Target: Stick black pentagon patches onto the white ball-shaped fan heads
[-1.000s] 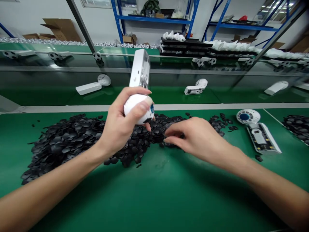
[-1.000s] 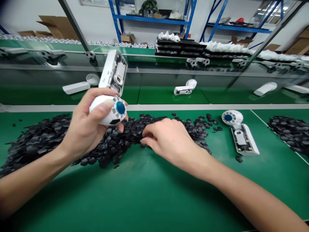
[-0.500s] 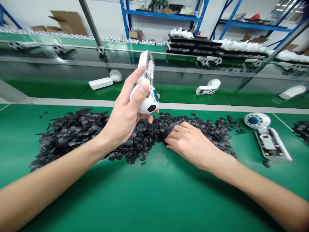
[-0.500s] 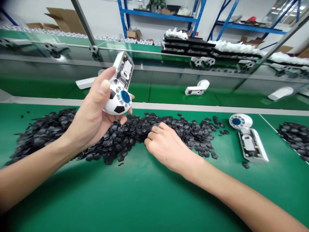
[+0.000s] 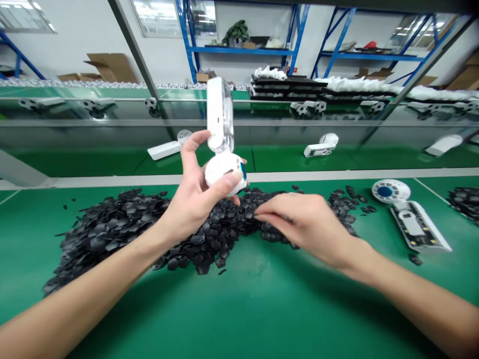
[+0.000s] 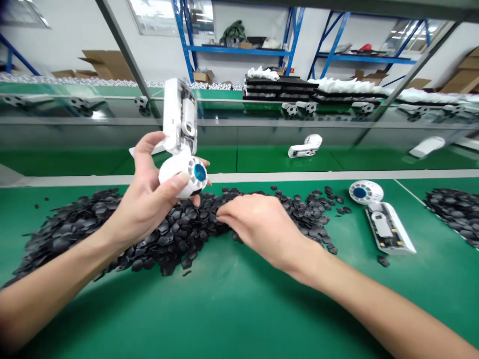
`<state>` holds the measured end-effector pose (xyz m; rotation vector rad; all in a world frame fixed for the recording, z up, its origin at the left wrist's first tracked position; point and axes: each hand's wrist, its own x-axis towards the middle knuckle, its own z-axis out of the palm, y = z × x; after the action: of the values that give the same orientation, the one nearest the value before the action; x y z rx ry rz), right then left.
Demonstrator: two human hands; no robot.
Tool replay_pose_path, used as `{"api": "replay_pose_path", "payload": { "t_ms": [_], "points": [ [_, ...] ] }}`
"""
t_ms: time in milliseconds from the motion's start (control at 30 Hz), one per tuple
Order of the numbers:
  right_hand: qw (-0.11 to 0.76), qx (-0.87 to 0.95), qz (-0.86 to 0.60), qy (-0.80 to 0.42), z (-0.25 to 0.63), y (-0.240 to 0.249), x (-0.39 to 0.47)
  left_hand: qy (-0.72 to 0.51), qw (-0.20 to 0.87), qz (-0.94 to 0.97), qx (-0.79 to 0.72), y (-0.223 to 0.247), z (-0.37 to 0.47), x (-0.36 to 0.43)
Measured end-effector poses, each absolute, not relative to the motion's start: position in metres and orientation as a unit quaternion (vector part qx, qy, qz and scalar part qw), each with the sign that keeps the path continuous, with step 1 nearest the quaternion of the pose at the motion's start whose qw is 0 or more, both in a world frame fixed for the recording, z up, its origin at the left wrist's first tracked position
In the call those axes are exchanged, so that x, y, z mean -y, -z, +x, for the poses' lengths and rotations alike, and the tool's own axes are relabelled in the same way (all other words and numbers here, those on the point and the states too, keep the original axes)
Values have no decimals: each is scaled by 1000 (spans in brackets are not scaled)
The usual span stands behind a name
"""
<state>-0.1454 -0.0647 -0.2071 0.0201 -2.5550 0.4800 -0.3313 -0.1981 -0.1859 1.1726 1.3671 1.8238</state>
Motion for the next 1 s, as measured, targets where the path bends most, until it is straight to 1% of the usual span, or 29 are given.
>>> {"api": "replay_pose_path", "payload": {
  "t_ms": [67,100,167,267,367,467,667,833,1000],
  "points": [
    [343,892,-45,-289,-142,192,63,-666,304,447,-514,188,-331,198],
    [367,863,-70,-341,-142,185,64,-655,318,449,-518,191,-332,198],
    [385,804,-111,-439,-141,175,65,-629,344,454,-529,195,-331,199],
    [365,730,-126,-564,-144,171,68,-588,354,466,-558,201,-330,201],
    [319,690,-121,-638,-147,176,70,-557,321,467,-607,202,-327,202],
    [284,673,-129,-670,-149,181,73,-542,288,476,-630,200,-322,202],
    [254,654,-155,-696,-154,191,79,-543,228,514,-623,202,-316,201],
    [250,647,-163,-701,-157,192,84,-565,265,512,-590,206,-310,202],
    [217,643,-176,-713,-157,189,84,-562,307,478,-601,202,-307,203]
  ]
}}
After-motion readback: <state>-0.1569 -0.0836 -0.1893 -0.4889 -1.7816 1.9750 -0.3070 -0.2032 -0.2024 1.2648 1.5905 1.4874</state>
